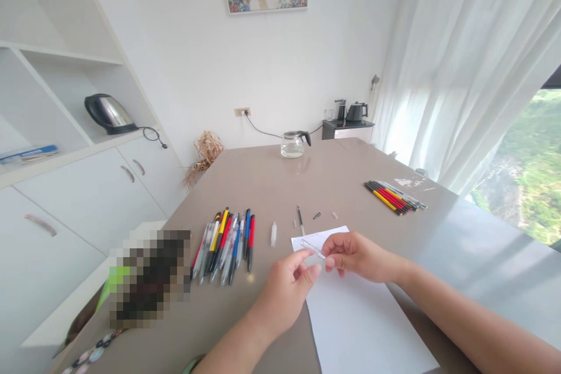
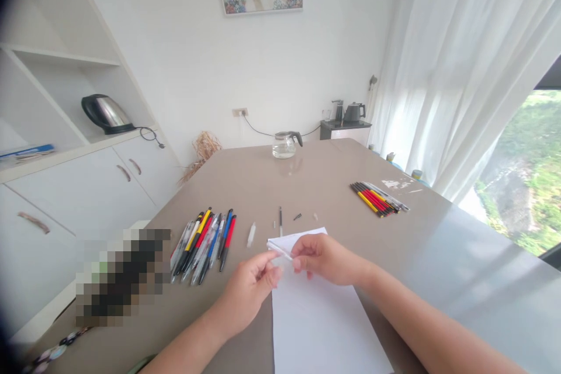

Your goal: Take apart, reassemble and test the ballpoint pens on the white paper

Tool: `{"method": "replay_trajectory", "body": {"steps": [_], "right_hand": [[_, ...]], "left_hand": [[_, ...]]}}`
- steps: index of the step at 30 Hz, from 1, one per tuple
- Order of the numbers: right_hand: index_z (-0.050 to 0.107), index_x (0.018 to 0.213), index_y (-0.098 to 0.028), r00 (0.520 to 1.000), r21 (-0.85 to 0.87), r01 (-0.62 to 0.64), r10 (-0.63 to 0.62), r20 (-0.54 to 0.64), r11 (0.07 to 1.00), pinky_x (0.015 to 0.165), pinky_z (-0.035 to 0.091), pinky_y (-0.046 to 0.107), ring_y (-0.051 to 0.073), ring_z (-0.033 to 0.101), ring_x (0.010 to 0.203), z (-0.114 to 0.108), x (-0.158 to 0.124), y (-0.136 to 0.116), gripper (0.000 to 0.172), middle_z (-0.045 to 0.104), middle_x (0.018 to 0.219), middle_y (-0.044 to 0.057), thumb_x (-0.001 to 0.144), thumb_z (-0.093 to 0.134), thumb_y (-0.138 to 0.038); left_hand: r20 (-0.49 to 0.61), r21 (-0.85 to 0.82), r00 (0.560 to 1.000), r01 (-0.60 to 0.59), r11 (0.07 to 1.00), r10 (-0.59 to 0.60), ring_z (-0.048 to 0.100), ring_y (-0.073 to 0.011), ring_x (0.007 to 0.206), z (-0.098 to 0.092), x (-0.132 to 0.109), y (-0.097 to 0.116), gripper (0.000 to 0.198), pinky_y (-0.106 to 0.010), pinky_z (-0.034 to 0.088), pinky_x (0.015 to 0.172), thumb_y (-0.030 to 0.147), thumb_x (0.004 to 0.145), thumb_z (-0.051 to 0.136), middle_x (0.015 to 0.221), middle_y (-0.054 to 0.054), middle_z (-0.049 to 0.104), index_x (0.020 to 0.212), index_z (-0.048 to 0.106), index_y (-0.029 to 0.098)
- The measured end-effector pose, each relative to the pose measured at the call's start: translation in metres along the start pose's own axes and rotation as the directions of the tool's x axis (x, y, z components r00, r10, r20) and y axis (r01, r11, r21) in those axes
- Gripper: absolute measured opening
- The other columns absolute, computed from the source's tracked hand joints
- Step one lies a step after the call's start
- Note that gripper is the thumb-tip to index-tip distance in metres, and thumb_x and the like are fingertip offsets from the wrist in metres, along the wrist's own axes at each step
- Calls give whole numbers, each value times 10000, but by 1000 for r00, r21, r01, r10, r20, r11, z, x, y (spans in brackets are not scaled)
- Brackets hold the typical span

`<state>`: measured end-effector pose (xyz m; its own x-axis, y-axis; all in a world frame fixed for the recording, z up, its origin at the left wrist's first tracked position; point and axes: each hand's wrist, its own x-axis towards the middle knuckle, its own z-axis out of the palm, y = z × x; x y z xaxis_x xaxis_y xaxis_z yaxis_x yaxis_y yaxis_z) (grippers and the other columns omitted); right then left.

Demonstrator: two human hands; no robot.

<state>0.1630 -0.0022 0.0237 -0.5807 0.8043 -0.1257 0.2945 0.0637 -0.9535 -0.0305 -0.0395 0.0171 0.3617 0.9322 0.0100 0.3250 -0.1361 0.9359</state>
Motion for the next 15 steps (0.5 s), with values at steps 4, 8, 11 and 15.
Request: {"method": "replay_trajectory", "body": {"steps": [4,8,11,15], "right_hand": [[539,822,-146,1000,-2,16,-16,0,1000,544,431,236,94,496,573,2,2,4,266,553,664,8,698,570,-379],[535,778,-153,1000,-43,15,-16,-19,999,503,404,216,75,456,513,7,1,3,273,515,605,-17,677,589,-401],[539,756,-148,999,-51,37,-38,-32,998,509,403,216,85,473,534,9,0,-1,280,550,635,10,719,531,-425],[543,693,-149,980,-103,36,-55,-189,994,516,389,218,91,479,530,3,0,-3,334,568,637,28,770,432,-454]], "left_hand": [[-28,-142,999,42,989,-46,400,-100,553,-2,3,-1,408,-222,338,540,440,766,460,618,16,460,1055,540,163],[2,-326,993,111,939,-117,405,-83,544,-2,5,1,375,-217,351,521,457,745,484,705,-10,501,928,583,145],[9,-483,985,155,862,-172,461,-94,613,-5,6,1,354,-216,373,547,459,732,506,777,-34,520,864,577,138],[14,-653,970,191,733,-241,508,-105,649,-9,8,-3,340,-215,379,561,456,734,510,758,-32,536,853,548,140]]}}
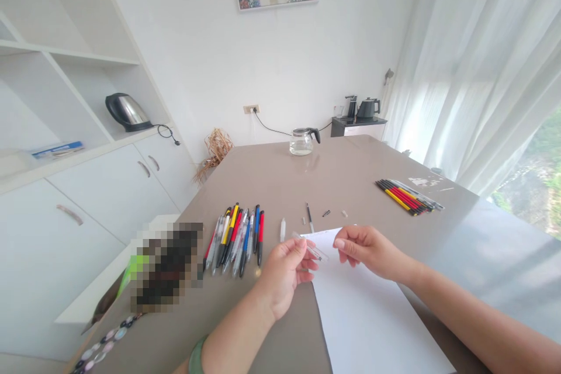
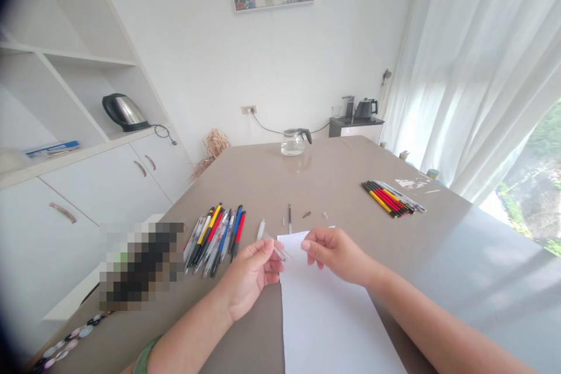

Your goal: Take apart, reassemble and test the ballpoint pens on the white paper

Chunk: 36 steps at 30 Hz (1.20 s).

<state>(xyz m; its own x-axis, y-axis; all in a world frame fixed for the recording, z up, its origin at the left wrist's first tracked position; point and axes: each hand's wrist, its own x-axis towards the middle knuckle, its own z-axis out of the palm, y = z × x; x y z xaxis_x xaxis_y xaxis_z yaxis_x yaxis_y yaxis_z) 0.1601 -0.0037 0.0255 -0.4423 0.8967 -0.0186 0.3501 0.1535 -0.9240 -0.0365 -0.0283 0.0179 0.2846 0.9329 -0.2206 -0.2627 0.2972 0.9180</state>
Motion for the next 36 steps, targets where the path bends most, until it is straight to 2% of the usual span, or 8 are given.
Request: {"method": "replay_trajectory", "body": {"steps": [3,7,11,15,19,22,29,36], "right_hand": [[517,624,-159,984,-7,-67,65,-166,998,484,357,211,84,443,489,-6,3,5,360,530,571,8,760,427,-479],[507,611,-161,960,43,-82,90,-266,996,474,349,214,85,420,475,-12,8,12,364,524,571,14,748,429,-489],[506,615,-159,920,56,-54,71,-384,997,459,342,221,85,402,451,-27,12,21,366,517,555,18,737,426,-495],[523,631,-165,862,-60,-138,90,-499,989,409,307,217,90,388,416,-51,18,34,356,483,490,-1,726,421,-492],[583,692,-173,872,-348,-283,89,-481,894,415,309,217,111,447,467,-63,33,42,300,545,560,16,713,445,-438],[604,678,-181,886,-485,-323,79,-456,813,479,337,228,132,498,547,-62,48,45,252,581,606,25,689,488,-405],[607,643,-185,885,-540,-370,110,-453,756,518,336,240,158,528,605,-53,70,51,164,595,633,44,632,573,-344],[579,610,-165,894,-547,-339,81,-440,765,546,347,241,153,521,623,-49,65,41,145,590,660,52,694,509,-260]], "left_hand": [[-6,-46,1000,27,999,-27,514,-92,608,-1,1,0,333,-203,363,540,451,739,508,730,-28,551,834,544,134],[-17,-43,999,48,998,-49,531,-97,597,-1,2,0,332,-208,368,545,454,741,504,711,-27,573,851,532,142],[25,-68,997,76,995,-75,578,-138,697,-1,2,-4,290,-279,410,670,430,774,465,784,-59,604,853,489,152],[76,-105,992,110,988,-103,579,-166,836,-3,4,-9,224,-340,377,806,373,814,419,898,-102,607,809,456,152],[81,-104,991,112,988,-104,572,-175,869,-5,5,-11,215,-355,357,838,362,819,414,923,-113,599,808,446,150],[92,-75,991,104,992,-97,571,-167,858,-4,4,-10,219,-342,364,825,369,813,424,928,-109,592,809,442,150],[98,64,989,106,992,-112,562,-143,690,-5,1,-9,345,-293,409,644,479,791,392,794,-80,590,890,438,151],[172,135,982,51,989,-74,517,-132,688,-5,-3,-5,415,-268,406,613,506,787,372,736,-42,538,988,477,159]]}}
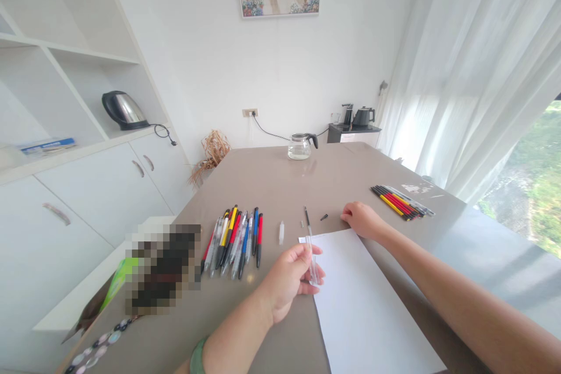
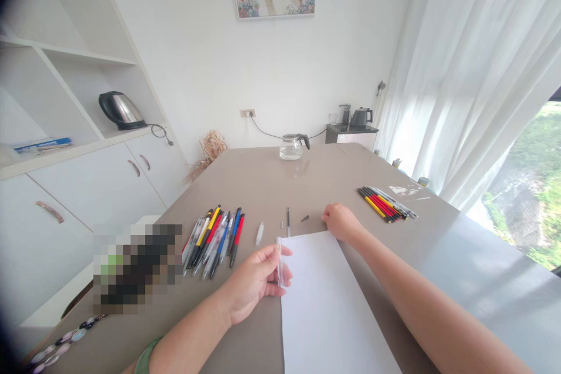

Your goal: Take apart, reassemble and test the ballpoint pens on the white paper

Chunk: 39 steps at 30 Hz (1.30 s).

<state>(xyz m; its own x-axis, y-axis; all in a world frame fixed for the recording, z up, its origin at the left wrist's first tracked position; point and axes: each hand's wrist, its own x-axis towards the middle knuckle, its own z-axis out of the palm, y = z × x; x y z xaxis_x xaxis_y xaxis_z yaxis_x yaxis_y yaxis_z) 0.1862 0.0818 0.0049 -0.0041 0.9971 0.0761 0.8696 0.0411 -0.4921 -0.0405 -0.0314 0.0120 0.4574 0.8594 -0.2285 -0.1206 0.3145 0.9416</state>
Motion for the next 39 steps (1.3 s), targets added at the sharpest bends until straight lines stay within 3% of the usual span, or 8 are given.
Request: {"method": "replay_trajectory", "body": {"steps": [2,4,8,12,14,19,23,39], "right_hand": [[589,686,-173,1000,73,29,-30,6,997,542,360,232,135,513,599,-7,-11,-8,180,581,658,32,736,465,-293],[590,801,-180,997,260,62,-73,34,964,515,368,230,120,488,543,-14,-26,-18,246,552,612,14,770,426,-360],[552,1013,-200,976,652,106,-205,78,751,510,375,245,112,456,526,-20,-64,-40,327,497,572,-8,776,452,-403],[588,904,-197,958,823,149,-287,18,548,576,399,263,99,466,569,-14,-91,-49,212,536,672,8,779,492,-338],[595,852,-191,954,858,149,-301,7,492,583,408,269,105,478,597,-10,-96,-49,162,570,736,27,768,519,-307],[623,815,-193,945,861,171,-327,-5,479,592,410,267,126,505,679,-9,-98,-49,115,601,797,48,748,555,-258],[633,796,-212,918,876,202,-396,-13,438,618,420,265,113,511,673,-12,-98,-52,90,577,767,24,745,560,-225],[663,849,-247,900,890,161,-433,45,427,691,447,313,151,546,770,-8,-96,-49,155,592,819,38,710,597,-242]], "left_hand": [[12,30,1000,-28,999,27,503,-135,709,2,-2,3,413,-272,410,623,499,785,385,727,-36,521,1005,493,166],[17,79,998,-68,995,66,489,-137,726,4,-3,5,398,-277,414,640,487,779,408,724,-32,505,997,520,173],[14,180,989,-147,973,147,472,-142,749,8,-3,6,367,-285,416,670,466,769,443,744,-35,495,949,570,172],[18,275,980,-195,941,198,471,-144,739,8,-1,3,342,-285,414,666,428,773,460,774,-41,514,947,586,162],[31,330,976,-214,919,216,474,-140,722,7,-1,2,329,-280,410,657,409,783,454,803,-45,534,957,586,163],[65,441,965,-256,860,254,483,-139,733,6,1,1,297,-272,395,667,376,800,441,952,-54,563,970,594,187],[59,488,954,-284,825,294,484,-154,789,6,1,2,291,-275,379,715,366,798,451,941,-56,561,973,601,187],[63,473,945,-313,823,322,472,-151,792,5,1,1,289,-273,384,705,353,800,454,922,-59,538,994,593,190]]}}
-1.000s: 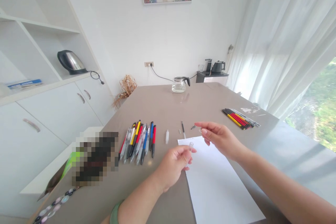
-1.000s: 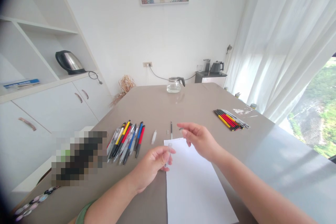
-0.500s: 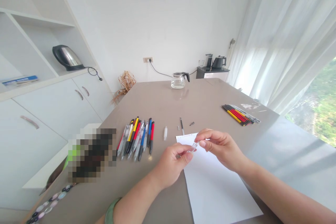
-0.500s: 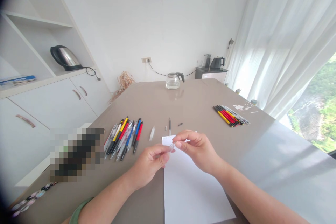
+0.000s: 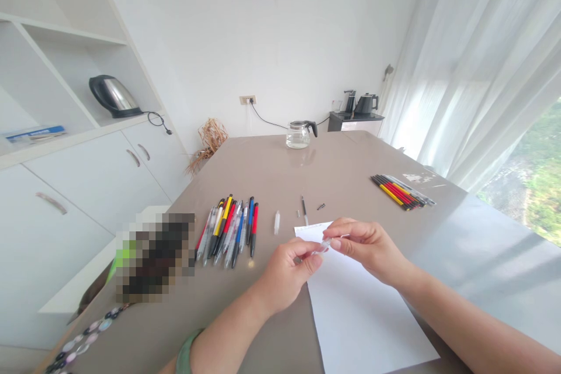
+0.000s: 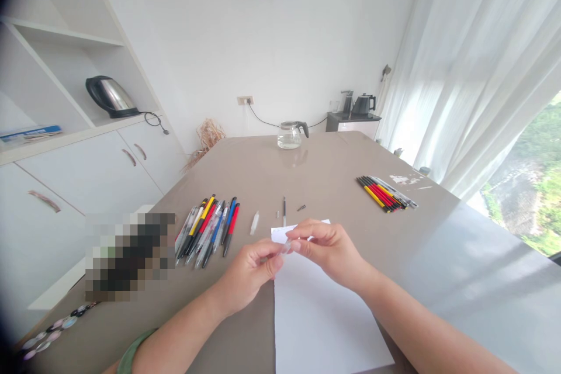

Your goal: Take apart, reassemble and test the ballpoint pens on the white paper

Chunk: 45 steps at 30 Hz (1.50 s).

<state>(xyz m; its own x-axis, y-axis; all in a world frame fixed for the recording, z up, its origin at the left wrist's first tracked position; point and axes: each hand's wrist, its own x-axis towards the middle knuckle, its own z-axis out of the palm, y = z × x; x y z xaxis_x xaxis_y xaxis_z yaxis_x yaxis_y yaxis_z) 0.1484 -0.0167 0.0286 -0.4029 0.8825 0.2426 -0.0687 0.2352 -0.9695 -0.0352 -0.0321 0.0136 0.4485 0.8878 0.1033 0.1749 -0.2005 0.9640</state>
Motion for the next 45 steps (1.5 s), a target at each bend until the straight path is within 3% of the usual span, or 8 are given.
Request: {"method": "replay_trajectory", "body": {"steps": [6,13,17,22,25,35,41,45], "right_hand": [[663,822,-220,998,-79,-18,13,-63,997,609,430,277,130,522,679,-2,-1,-2,156,607,765,38,721,574,-299],[645,830,-176,902,-298,-236,94,-421,925,489,384,248,112,458,542,-35,19,15,310,587,684,34,693,544,-435],[653,828,-197,909,-586,-363,135,-395,725,503,378,258,133,484,538,-58,42,35,308,605,667,24,718,488,-432],[655,861,-214,969,-853,-207,-20,-247,480,674,389,260,168,541,738,-69,66,52,269,611,880,45,765,439,-343],[640,926,-233,987,-889,-146,1,-162,435,718,378,251,171,533,809,-67,76,57,259,593,914,51,768,451,-311],[641,767,-199,988,-865,-152,42,-151,477,654,399,243,139,545,699,-61,77,49,202,612,805,36,763,453,-271],[615,836,-171,979,-530,-189,113,-172,827,580,418,257,145,559,636,-61,63,-5,269,624,708,32,690,559,-389],[616,789,-169,990,-397,-113,69,-123,911,574,413,254,129,539,623,-51,52,-37,231,602,678,20,643,623,-348]], "left_hand": [[-8,-30,1000,22,999,-23,479,-152,774,1,0,1,301,-265,400,660,369,784,469,936,-63,544,983,607,191],[-61,-207,979,177,962,-194,456,-129,682,-2,1,-1,391,-258,411,593,457,769,443,739,-27,500,1016,580,186],[-85,-309,962,221,925,-258,450,-102,633,-6,3,-3,426,-243,397,583,467,785,409,734,-21,468,1047,543,159],[-79,-424,956,225,877,-283,496,-120,665,-10,4,-3,446,-278,412,631,478,775,422,740,-29,488,1053,522,144],[-72,-466,954,225,856,-290,521,-132,687,-11,3,-4,437,-294,416,654,480,769,436,747,-32,503,1044,519,150],[-45,-515,957,224,827,-287,510,-121,671,-12,3,-7,427,-283,417,648,485,765,442,751,-35,500,1029,521,158],[-31,-426,960,240,872,-279,466,-115,652,-10,2,-4,438,-253,402,602,497,753,450,713,-28,471,1000,546,149],[-21,-359,966,232,904,-257,441,-116,666,-8,3,-3,411,-246,397,587,477,751,465,722,-22,452,991,566,159]]}}
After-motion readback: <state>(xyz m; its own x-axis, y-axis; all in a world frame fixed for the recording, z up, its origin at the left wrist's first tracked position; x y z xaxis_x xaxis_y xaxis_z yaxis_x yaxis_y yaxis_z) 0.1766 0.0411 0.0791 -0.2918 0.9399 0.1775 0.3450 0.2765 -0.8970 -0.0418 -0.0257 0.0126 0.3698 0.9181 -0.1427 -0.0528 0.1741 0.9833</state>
